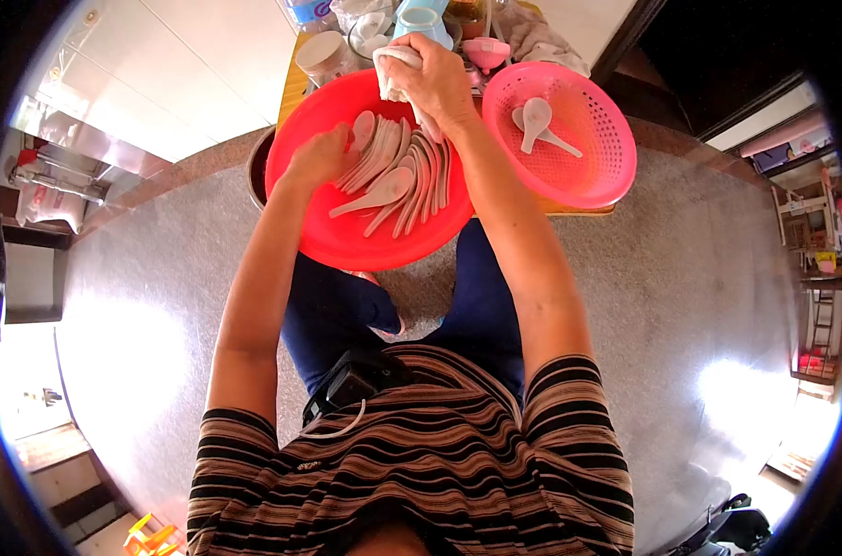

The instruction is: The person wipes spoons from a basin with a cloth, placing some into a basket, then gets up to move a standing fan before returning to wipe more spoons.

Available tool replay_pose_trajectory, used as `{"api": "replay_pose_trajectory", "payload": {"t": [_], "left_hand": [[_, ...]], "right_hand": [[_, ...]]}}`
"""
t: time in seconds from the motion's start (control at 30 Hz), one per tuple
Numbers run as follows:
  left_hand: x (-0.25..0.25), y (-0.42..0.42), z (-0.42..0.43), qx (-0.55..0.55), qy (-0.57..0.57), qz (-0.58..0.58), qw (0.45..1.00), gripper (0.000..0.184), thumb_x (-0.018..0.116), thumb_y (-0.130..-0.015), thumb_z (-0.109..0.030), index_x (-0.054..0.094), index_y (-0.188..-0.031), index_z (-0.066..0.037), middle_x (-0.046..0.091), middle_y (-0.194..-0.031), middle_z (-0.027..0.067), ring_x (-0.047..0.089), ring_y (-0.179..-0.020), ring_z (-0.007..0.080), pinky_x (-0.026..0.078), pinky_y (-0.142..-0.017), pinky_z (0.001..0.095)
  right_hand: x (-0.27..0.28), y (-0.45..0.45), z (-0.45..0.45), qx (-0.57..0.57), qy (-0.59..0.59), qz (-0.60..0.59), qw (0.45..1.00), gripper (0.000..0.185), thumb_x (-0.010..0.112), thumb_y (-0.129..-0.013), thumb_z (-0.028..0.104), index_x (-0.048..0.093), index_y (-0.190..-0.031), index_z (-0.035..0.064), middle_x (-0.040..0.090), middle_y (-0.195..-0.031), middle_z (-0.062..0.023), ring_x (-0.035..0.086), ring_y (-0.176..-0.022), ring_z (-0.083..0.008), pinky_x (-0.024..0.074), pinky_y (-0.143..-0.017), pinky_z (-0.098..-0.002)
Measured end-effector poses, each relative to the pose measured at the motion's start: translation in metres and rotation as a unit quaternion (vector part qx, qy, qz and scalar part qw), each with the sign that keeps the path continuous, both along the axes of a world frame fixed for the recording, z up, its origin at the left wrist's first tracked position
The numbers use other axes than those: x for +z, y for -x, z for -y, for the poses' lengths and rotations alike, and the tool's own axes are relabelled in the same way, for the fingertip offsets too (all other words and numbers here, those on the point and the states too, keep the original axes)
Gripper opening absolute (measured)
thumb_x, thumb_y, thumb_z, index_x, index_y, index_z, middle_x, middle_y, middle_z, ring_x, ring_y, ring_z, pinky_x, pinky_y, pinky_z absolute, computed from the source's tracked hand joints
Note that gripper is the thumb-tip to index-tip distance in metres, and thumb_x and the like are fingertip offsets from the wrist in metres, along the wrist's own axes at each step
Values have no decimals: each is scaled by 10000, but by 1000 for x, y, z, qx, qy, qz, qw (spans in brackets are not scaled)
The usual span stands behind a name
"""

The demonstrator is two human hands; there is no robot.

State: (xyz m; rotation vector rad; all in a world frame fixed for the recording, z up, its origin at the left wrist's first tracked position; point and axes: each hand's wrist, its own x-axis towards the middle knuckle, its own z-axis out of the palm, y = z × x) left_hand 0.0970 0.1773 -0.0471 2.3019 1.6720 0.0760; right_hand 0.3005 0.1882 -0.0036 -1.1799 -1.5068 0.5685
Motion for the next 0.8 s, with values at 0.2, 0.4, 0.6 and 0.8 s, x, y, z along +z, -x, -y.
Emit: {"api": "replay_pose_trajectory", "payload": {"t": [0.2,0.4,0.6,0.8], "left_hand": [[26,-8,4,45,105,-89,989,403,615,-772,-341,595,-1014,-20,665,-1050,179,643,-980,330,505,-816,460],[12,-7,2,134,7,-53,990,364,568,-841,-333,575,-987,1,666,-1019,205,645,-973,355,500,-826,476],[11,1,-5,132,-55,109,984,330,470,-912,-272,544,-1068,9,634,-1018,274,604,-999,432,478,-831,510],[5,6,-16,135,-36,223,965,330,482,-912,-294,607,-911,12,646,-937,239,602,-934,431,448,-821,508]], "right_hand": [[-2,-1,-2,-5,-9,26,1000,262,668,-828,258,641,-1010,71,680,-879,-65,639,-771,-140,520,-700,-281],[-4,-3,-2,-29,-25,83,996,304,670,-818,316,649,-1034,103,692,-914,-98,672,-795,-206,529,-712,-314],[-2,1,4,-44,-35,134,989,331,669,-796,401,654,-986,130,666,-923,-98,649,-862,-299,512,-733,-384],[-4,6,4,-82,-116,175,974,271,674,-789,377,634,-947,161,641,-906,-60,646,-810,-288,518,-683,-402]]}}
